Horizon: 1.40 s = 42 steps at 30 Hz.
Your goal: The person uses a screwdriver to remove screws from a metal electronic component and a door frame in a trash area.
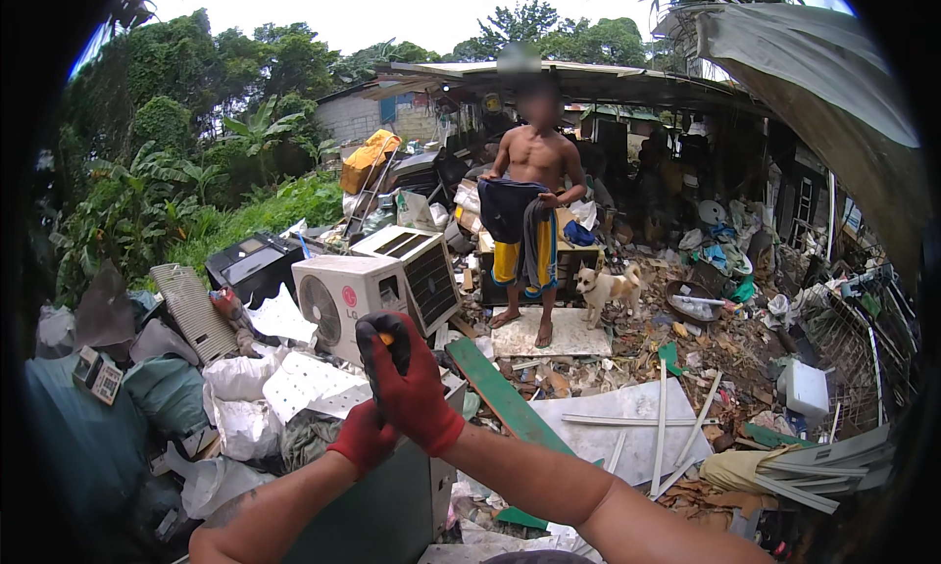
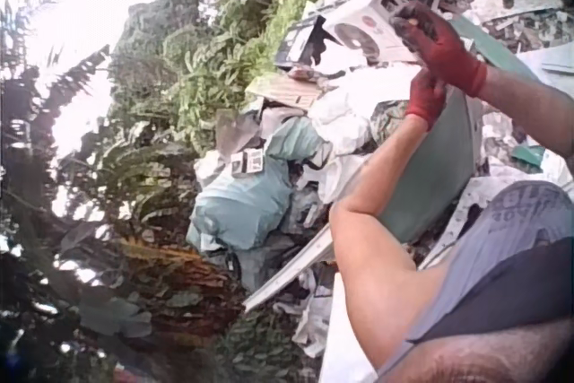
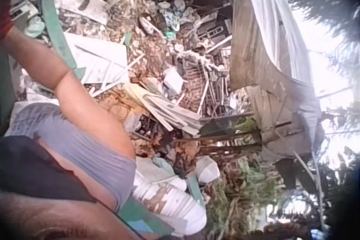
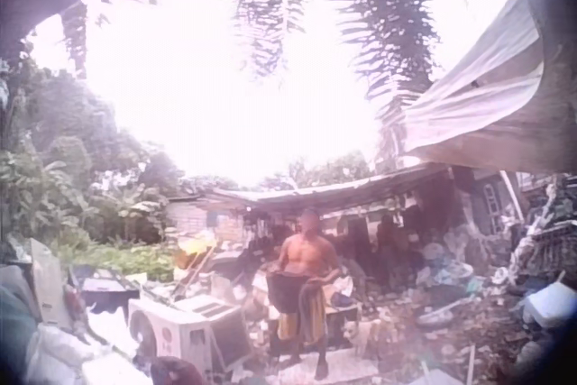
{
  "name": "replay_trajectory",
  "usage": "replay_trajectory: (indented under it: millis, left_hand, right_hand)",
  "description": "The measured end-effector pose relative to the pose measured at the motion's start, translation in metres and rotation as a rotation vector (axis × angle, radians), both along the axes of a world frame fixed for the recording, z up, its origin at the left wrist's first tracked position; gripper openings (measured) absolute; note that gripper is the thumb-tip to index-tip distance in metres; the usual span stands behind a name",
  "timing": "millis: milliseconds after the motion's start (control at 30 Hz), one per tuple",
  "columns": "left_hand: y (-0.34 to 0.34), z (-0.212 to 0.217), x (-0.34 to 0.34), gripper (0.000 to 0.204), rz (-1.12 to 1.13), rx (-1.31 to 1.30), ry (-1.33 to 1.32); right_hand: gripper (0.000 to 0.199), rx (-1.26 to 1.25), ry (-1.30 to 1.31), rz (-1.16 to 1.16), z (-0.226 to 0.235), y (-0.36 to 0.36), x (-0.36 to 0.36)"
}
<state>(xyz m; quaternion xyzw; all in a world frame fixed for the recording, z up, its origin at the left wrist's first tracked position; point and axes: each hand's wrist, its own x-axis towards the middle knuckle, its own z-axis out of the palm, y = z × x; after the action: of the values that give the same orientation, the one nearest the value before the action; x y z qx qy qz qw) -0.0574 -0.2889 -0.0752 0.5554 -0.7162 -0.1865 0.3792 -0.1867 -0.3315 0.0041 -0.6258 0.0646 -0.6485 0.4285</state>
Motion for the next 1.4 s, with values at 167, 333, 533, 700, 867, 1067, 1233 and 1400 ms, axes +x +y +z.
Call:
replay_trajectory:
  millis: [167,333,533,700,867,1067,1233,1400]
  left_hand:
    - [0.004,0.002,-0.012,0.027,-0.024,-0.011,0.069]
    - [0.001,0.002,-0.017,0.025,0.004,-0.017,0.067]
    - [0.005,0.009,-0.028,0.023,-0.017,-0.004,0.114]
    - [-0.007,-0.004,-0.021,0.022,-0.046,0.038,0.182]
    - [-0.003,-0.002,-0.014,0.024,-0.032,-0.008,0.097]
    - [0.003,0.0,-0.014,0.026,-0.038,0.009,0.033]
    - [-0.007,-0.006,-0.018,0.022,-0.01,0.016,0.173]
    - [-0.007,-0.002,-0.02,0.023,0.015,0.018,0.138]
  right_hand:
    - [0.018,0.118,-0.073,-0.048,0.007,-0.003,-0.005]
    - [0.026,0.225,-0.108,0.006,0.016,-0.01,-0.015]
    - [0.032,0.177,0.094,0.249,0.018,-0.029,-0.022]
    - [0.033,0.339,0.174,0.84,0.031,-0.047,-0.045]
    - [0.018,0.314,0.004,0.065,0.005,0.01,-0.03]
    - [0.022,0.197,-0.17,-0.087,-0.004,0.005,-0.004]
    - [0.024,0.382,0.11,0.693,0.018,-0.035,-0.031]
    - [0.029,0.362,0.138,0.641,0.025,-0.034,-0.036]
